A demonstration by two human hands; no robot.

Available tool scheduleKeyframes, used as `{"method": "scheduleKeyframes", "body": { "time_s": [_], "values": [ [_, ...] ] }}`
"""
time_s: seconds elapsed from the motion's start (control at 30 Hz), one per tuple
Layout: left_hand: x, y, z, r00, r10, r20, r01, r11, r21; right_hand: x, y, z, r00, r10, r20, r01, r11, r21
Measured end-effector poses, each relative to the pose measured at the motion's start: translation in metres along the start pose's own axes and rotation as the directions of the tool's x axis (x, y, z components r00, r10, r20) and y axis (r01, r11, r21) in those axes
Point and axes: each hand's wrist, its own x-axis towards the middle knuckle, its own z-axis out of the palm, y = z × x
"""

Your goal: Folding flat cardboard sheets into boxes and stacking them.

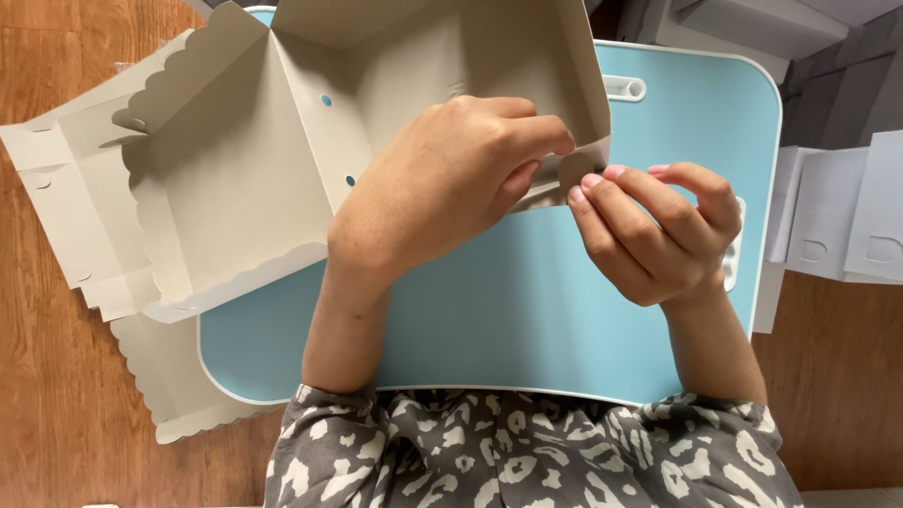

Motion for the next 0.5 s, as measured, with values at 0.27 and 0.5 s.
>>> {"method": "scheduleKeyframes", "body": {
  "time_s": [0.27,0.5],
  "values": [
    [0.000,0.013,0.003,0.996,-0.059,0.063,0.057,0.998,0.026,-0.004,-0.003,-0.001,0.995,0.087,0.039,-0.088,0.996,0.004],
    [0.006,0.010,0.008,0.986,-0.027,0.163,0.021,0.999,0.038,0.013,-0.008,-0.013,0.914,0.310,0.262,-0.350,0.928,0.124]
  ]
}}
